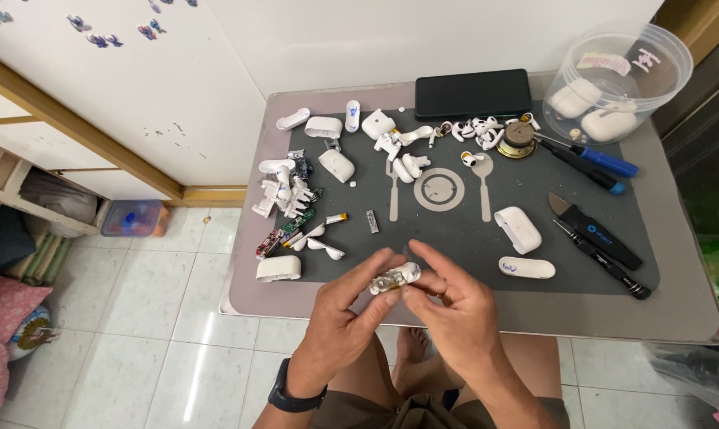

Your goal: Repairing or assembling small wireless earbud components on a workbench

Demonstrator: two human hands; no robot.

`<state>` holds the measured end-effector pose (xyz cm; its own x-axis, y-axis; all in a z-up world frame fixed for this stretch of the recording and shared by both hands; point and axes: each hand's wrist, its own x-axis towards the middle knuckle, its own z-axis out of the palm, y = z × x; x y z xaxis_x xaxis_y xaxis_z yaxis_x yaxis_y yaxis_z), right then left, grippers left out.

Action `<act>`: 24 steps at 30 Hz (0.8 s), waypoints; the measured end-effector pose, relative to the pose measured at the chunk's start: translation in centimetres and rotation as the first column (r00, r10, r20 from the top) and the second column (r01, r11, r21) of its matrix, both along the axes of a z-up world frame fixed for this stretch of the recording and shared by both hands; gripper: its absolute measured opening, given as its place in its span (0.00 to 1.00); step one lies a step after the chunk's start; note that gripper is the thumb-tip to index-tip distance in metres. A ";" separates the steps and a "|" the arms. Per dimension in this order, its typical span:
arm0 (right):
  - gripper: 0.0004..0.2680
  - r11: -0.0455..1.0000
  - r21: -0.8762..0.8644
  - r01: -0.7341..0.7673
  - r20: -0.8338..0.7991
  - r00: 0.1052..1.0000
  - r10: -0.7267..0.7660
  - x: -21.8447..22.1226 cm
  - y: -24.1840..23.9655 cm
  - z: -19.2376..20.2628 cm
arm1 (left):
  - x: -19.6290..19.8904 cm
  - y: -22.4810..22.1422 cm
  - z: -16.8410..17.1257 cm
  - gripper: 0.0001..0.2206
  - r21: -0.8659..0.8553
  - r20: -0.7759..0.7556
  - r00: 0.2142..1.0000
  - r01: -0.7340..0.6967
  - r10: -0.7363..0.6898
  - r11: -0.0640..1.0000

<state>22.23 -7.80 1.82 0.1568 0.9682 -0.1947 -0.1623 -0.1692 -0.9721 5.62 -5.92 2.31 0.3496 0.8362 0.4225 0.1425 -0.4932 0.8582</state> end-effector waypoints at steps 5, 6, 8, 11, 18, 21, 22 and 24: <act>0.19 0.998 0.064 -0.001 0.069 0.998 -0.003 0.7 -0.5 -1.2 | 0.1 -0.1 0.2 0.24 -0.061 -0.021 0.998 0.054 -0.055 0.997; 0.19 0.998 0.069 0.006 0.055 0.998 -0.010 0.8 -0.5 -1.3 | 0.2 -0.1 0.3 0.23 -0.071 -0.032 0.997 0.070 -0.073 0.995; 0.19 0.997 0.074 0.009 0.060 0.998 -0.013 1.1 -0.8 -1.6 | 0.5 -0.1 -0.6 0.23 -0.068 -0.045 0.998 0.043 -0.046 0.997; 0.18 0.990 0.139 0.036 0.175 0.983 -0.060 1.9 -1.8 -2.0 | 0.6 0.0 -1.5 0.23 0.001 -0.150 0.989 -0.014 0.014 1.000; 0.08 0.784 0.538 0.309 0.511 0.620 -0.596 7.1 -3.3 -2.8 | 3.2 1.5 -4.5 0.12 0.336 -0.386 0.816 -0.310 0.430 0.889; 0.14 0.729 0.675 0.112 0.607 0.478 -0.635 10.8 -1.5 -3.4 | 6.4 2.1 -3.4 0.11 0.320 -0.328 0.876 -0.249 0.353 0.914; 0.14 0.728 0.676 0.109 0.607 0.479 -0.635 11.4 -1.1 -3.6 | 7.6 2.3 -3.5 0.11 0.321 -0.326 0.876 -0.252 0.356 0.913; 0.15 0.687 0.716 0.126 0.562 0.481 -0.673 12.4 0.1 -3.8 | 10.1 2.9 -3.7 0.23 0.352 -0.245 0.870 -0.332 0.428 0.875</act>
